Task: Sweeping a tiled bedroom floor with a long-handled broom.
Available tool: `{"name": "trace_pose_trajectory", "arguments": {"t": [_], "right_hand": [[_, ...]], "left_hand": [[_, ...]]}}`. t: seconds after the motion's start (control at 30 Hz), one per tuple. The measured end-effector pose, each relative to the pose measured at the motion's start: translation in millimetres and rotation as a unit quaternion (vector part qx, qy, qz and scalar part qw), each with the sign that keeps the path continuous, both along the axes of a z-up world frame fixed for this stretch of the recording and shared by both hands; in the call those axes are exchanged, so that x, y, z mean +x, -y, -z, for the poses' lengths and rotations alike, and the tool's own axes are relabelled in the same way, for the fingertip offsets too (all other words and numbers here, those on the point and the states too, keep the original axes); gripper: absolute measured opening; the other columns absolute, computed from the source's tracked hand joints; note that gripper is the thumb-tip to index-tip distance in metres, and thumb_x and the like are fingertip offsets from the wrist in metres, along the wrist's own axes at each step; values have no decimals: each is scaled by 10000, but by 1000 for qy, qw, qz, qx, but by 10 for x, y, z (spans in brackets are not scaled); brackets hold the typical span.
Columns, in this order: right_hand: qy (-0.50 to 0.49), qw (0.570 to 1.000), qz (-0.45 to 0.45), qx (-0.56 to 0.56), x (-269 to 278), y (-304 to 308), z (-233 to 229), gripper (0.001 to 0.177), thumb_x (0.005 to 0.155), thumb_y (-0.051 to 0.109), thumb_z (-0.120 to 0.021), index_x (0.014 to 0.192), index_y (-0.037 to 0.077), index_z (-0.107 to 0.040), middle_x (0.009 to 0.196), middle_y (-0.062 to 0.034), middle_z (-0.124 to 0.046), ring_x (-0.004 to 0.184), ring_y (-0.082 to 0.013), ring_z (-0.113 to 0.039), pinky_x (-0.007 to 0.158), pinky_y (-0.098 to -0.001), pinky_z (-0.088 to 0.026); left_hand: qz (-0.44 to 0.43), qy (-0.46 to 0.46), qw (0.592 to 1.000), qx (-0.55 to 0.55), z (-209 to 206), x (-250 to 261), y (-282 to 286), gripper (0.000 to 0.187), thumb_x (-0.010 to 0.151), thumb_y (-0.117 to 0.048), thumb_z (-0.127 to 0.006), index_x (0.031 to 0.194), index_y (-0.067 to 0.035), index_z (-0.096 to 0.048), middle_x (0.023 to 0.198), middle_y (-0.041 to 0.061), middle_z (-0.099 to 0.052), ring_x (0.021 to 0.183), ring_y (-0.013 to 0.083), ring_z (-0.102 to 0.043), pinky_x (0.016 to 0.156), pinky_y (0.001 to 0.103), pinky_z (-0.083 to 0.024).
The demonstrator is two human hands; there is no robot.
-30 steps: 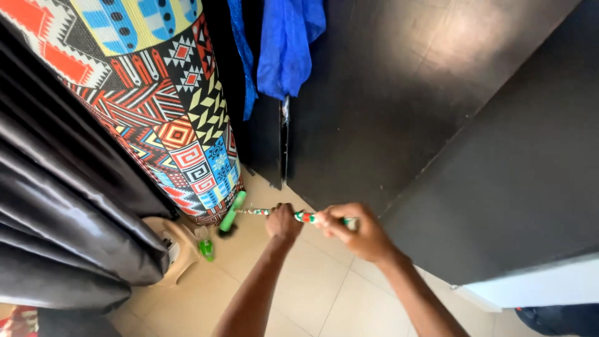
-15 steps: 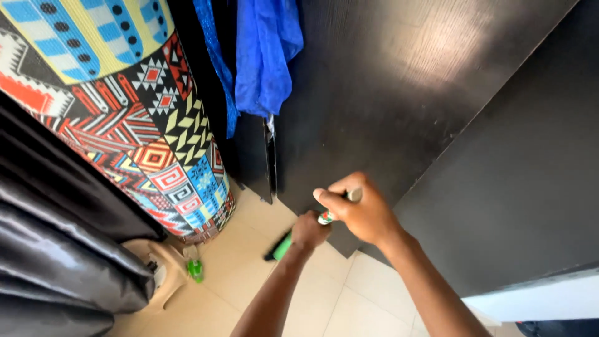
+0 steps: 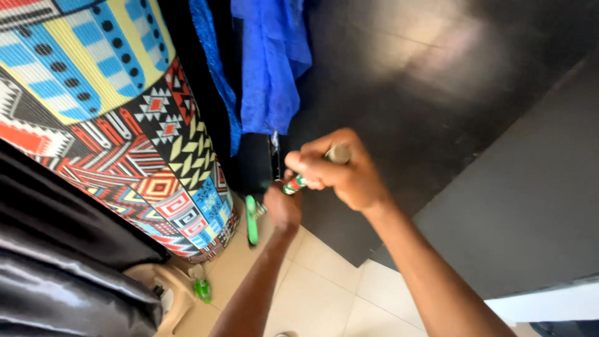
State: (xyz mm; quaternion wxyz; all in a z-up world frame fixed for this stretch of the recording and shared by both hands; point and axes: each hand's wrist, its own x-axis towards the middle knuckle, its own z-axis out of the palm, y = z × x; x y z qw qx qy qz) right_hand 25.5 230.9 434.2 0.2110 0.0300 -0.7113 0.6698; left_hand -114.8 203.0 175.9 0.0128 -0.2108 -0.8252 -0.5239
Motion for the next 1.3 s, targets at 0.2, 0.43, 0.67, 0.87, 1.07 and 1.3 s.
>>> {"name": "trace_pose_trajectory", "arguments": {"t": [0.2, 0.43, 0.67, 0.87, 1.07, 1.3], "right_hand": [[-165, 954, 154, 196, -807, 460, 575, 170, 894, 157, -769, 908, -12, -766, 922, -122, -730, 953, -172, -657, 866, -327, -507], [75, 950, 264, -152, -1406, -94, 2156, 226, 942, 160, -738, 800, -11, -777, 624, -22, -608, 539, -83, -411, 524, -296, -303], [-25, 947, 289, -136, -1515, -289, 2467, 432, 988, 122, -723, 610, 55, -526, 603, -1, -529, 572, -82, -453, 560, -274, -389], [148, 901, 408, -13, -1103, -239, 1165, 446, 912, 233, -785, 581, 4, -593, 552, -64, -589, 512, -124, -515, 509, -310, -414], [304, 853, 422, 42, -696, 58, 224, 382, 855, 309, -737, 583, 61, -637, 516, -25, -617, 484, -139, -636, 508, -336, -518], [435, 755, 485, -76, -434, 195, -712, 236, 787, 265, -824, 762, 219, -595, 628, 90, -584, 532, -100, -553, 556, -280, -470]], "left_hand": [[-52, -22, 994, 90, 526, -1310, 30, 230, 854, -216, -718, 842, -1, -635, 854, 252, -718, 795, 438, -698, 709, 519, -543], [125, -63, 975, -170, 2008, -2265, -349, 332, 875, -357, -696, 948, -33, -694, 978, 276, -721, 969, 467, -689, 801, 542, -553], [148, -38, 976, -153, 2095, -1809, -510, 429, 788, -379, -768, 981, 0, -714, 1021, 274, -718, 974, 459, -700, 812, 525, -567], [200, 52, 978, 44, 2063, -1015, -761, 426, 661, -235, -872, 981, -11, -700, 904, 194, -732, 853, 343, -722, 738, 464, -576], [433, 192, 860, 191, 906, 67, -715, 416, 865, -210, -789, 1200, -32, -619, 1159, 104, -669, 1094, 235, -629, 926, 408, -533], [596, 198, 775, 72, -464, 504, -428, 357, 936, -262, -731, 1202, -35, -659, 1154, 133, -702, 1090, 234, -676, 907, 410, -536]]}}
